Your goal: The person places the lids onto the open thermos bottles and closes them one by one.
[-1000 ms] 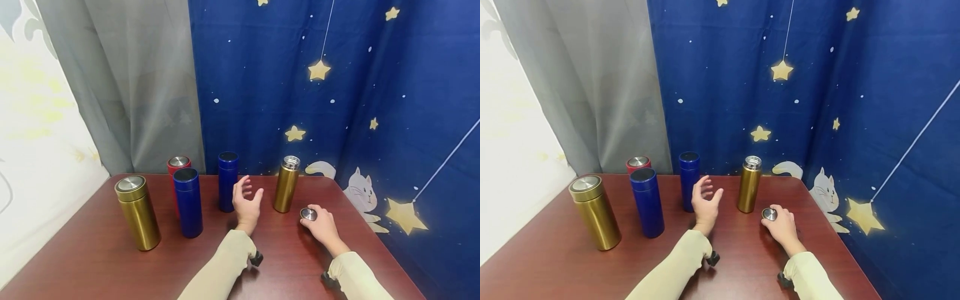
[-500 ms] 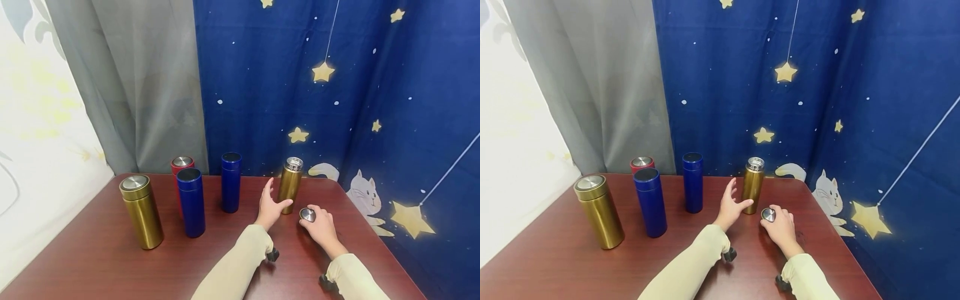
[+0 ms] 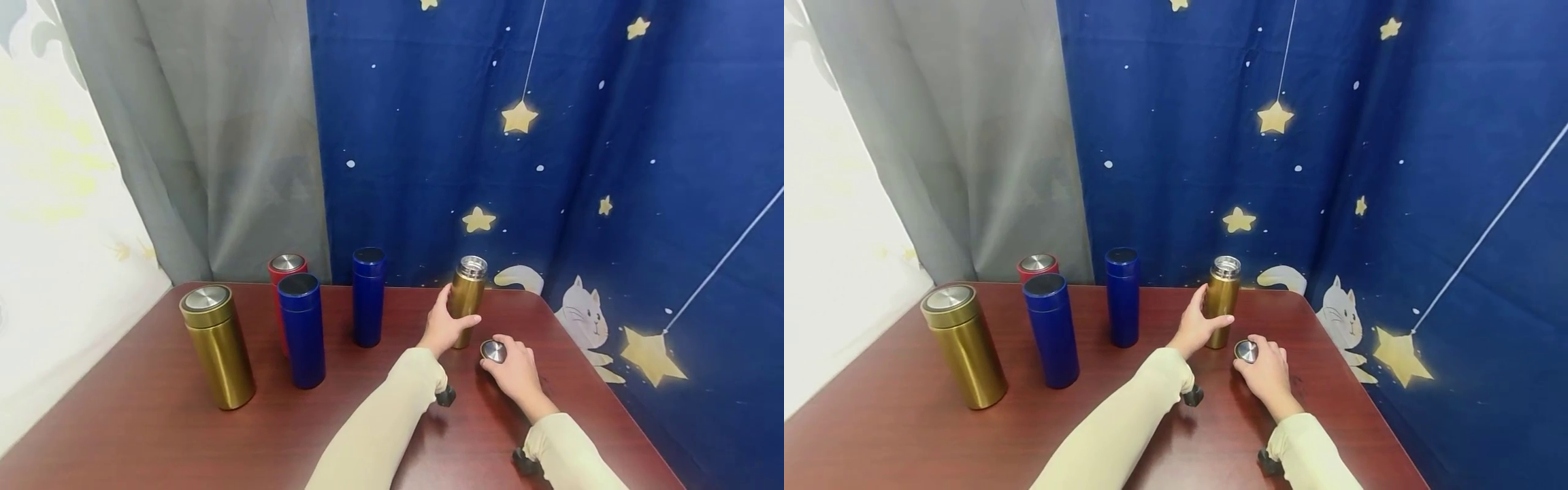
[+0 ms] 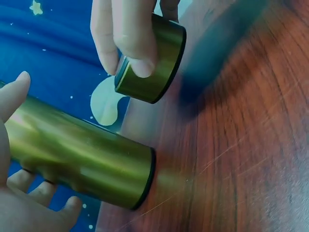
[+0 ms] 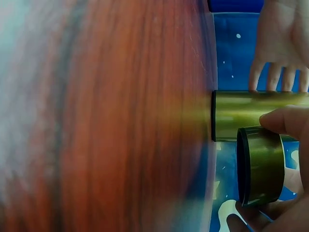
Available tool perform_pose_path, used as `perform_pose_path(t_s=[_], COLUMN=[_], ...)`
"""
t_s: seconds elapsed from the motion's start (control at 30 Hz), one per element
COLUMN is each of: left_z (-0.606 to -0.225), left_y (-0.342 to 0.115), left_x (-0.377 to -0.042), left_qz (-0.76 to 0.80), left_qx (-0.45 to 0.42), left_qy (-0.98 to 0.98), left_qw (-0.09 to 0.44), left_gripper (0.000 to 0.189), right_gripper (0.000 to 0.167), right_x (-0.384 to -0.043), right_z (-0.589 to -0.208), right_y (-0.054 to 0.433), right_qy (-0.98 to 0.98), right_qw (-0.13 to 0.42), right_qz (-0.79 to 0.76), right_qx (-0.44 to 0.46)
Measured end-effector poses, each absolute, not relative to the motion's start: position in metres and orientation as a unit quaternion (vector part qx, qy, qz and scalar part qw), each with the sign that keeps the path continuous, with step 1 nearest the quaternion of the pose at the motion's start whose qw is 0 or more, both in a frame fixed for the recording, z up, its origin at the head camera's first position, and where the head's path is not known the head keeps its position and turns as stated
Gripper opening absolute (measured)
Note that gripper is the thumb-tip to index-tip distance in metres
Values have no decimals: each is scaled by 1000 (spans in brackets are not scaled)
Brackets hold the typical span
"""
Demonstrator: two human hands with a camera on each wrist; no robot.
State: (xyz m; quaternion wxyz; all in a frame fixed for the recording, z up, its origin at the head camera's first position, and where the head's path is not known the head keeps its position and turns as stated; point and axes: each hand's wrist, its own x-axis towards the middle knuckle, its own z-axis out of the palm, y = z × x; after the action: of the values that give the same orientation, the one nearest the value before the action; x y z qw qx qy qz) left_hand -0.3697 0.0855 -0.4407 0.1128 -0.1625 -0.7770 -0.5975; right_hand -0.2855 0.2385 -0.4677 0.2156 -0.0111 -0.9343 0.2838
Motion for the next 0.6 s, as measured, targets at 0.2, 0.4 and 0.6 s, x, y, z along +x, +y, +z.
perform_pose_path(t_s=[0.2, 0.4, 0.6], left_z=[-439, -444, -448], left_y=[86, 86, 83], left_x=[-374, -377, -379], left_qz=[-590, -592, -606], left_qx=[-161, -146, -152], left_qy=[-779, -773, -762], left_qw=[136, 177, 173], left_gripper=[84, 71, 66], right_gripper=[56, 56, 56], right_x=[-285, -286, -287], right_z=[-468, -468, -471], right_y=[239, 237, 233], right_qy=[-935, -929, -923], right_qw=[210, 223, 226], right_qz=[285, 295, 309], right_qx=[-21, -20, -25])
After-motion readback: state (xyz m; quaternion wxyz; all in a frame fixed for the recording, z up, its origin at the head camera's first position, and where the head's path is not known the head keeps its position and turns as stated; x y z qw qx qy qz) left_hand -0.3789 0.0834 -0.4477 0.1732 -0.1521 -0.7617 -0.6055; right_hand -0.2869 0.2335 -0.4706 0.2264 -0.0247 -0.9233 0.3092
